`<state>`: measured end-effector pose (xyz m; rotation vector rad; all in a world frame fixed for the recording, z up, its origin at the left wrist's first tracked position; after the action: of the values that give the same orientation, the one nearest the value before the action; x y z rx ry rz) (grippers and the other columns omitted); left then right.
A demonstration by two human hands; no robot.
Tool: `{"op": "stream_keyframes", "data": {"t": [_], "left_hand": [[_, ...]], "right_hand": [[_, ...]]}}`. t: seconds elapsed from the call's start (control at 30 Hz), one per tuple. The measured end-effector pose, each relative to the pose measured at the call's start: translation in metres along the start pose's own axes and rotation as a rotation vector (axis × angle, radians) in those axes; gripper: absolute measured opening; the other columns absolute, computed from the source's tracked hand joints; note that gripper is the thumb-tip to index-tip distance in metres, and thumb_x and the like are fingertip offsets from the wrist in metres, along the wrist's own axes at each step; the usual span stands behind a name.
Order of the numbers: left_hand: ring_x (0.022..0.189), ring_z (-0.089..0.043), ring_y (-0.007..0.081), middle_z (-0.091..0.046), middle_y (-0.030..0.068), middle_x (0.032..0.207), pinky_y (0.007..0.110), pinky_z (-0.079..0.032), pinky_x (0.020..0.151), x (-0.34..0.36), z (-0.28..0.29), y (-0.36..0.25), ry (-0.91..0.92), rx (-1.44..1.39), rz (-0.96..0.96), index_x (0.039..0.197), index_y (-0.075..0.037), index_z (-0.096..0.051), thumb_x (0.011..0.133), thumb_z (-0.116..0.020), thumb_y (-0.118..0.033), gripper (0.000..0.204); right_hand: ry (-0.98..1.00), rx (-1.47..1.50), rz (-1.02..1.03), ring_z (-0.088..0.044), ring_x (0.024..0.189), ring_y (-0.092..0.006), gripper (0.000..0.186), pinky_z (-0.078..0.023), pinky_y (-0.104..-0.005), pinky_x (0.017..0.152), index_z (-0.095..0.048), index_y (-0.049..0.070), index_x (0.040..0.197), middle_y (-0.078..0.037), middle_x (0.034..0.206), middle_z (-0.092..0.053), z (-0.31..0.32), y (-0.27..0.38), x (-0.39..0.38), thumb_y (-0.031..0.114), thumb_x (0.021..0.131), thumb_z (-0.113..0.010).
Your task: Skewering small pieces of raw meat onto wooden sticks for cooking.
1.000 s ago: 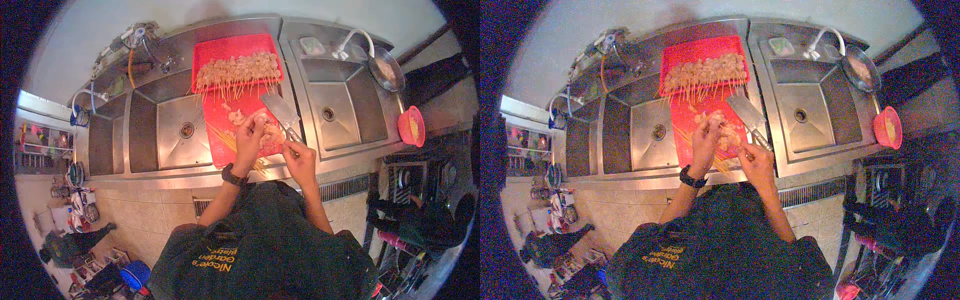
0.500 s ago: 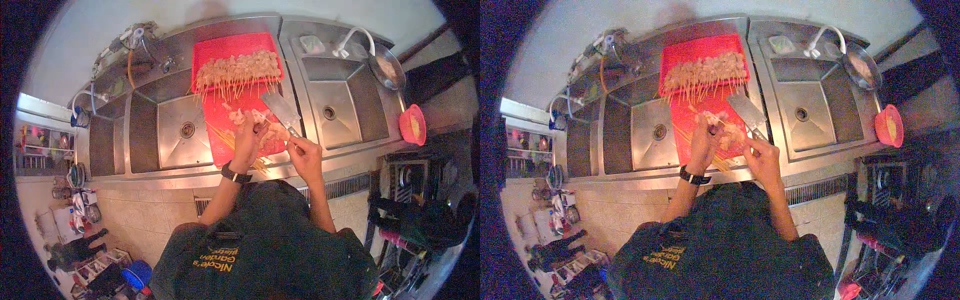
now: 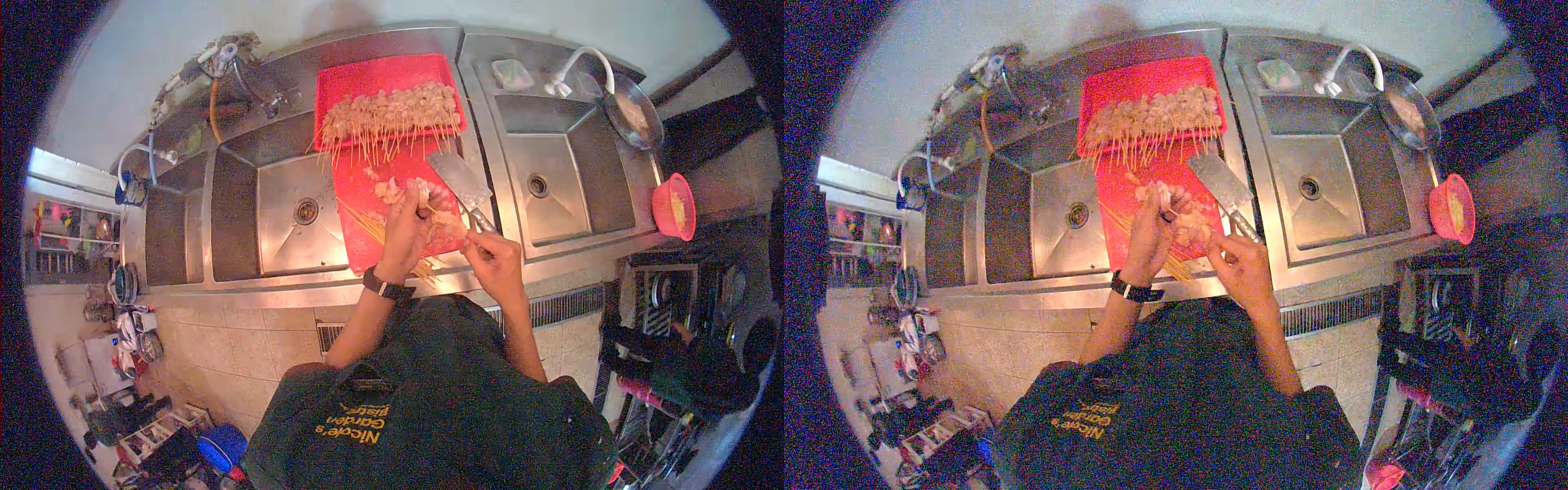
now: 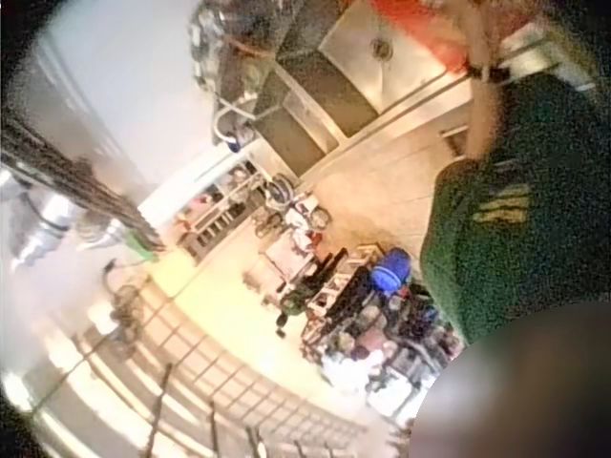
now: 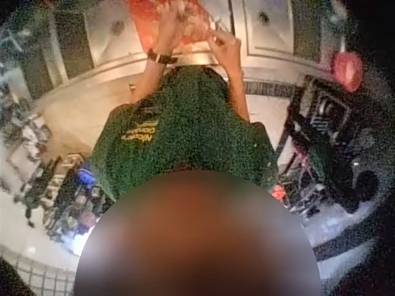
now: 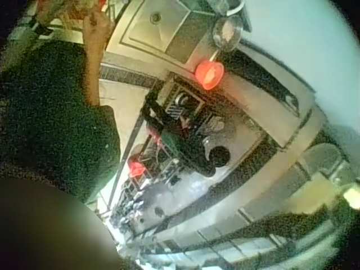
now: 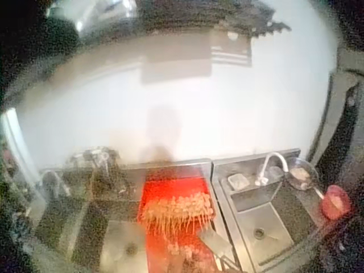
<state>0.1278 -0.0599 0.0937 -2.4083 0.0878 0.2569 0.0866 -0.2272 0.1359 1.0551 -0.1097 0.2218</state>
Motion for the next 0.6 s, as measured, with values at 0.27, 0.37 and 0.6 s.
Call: {"op": "stream_keyframes", "data": {"t": [0.27,0.37,0.6], "left_hand": [[0.095,-0.066,0.0164,-0.067,0.0072,0.1,0.031,-0.053,0.083,-0.001,-0.002,0.009,-0.043,0.059,-0.058,0.104,-0.003,-0.062,0.102,-0.047,-0.039,0.039],[0.093,-0.066,0.0152,-0.068,0.0067,0.096,0.03,-0.053,0.082,-0.001,-0.009,0.008,-0.027,0.076,-0.054,0.1,-0.002,-0.064,0.102,-0.047,-0.04,0.041],[0.083,-0.065,0.0126,-0.067,0.0074,0.091,0.026,-0.054,0.071,-0.005,-0.017,0.005,-0.015,0.058,-0.054,0.098,-0.002,-0.063,0.102,-0.047,-0.04,0.042]], "right_hand": [[0.013,0.033,0.024,-0.068,0.069,-0.015,0.016,-0.05,-0.0238,0.058,-0.069,-0.006,0.1,-0.014,0.079,-0.07,-0.011,-0.017,-0.003,0.0,0.086,-0.064],[0.021,0.048,0.0,-0.067,0.069,-0.0141,0.017,-0.05,-0.0236,0.058,-0.069,-0.006,0.101,-0.013,0.079,-0.07,-0.015,-0.018,-0.004,-0.001,0.086,-0.063],[0.015,0.142,-0.036,-0.064,0.07,-0.0108,0.02,-0.049,-0.0223,0.06,-0.069,-0.004,0.106,-0.011,0.08,-0.069,-0.022,-0.029,-0.008,-0.002,0.088,-0.06]]}}
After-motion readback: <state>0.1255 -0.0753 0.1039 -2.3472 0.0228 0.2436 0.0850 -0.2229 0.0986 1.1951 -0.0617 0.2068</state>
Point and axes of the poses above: each hand's wrist, its own x-axis towards the middle knuckle, its own z-axis out of the back of the hand, y = z × x, the point moved 2 cm from there along x, towards the middle knuckle
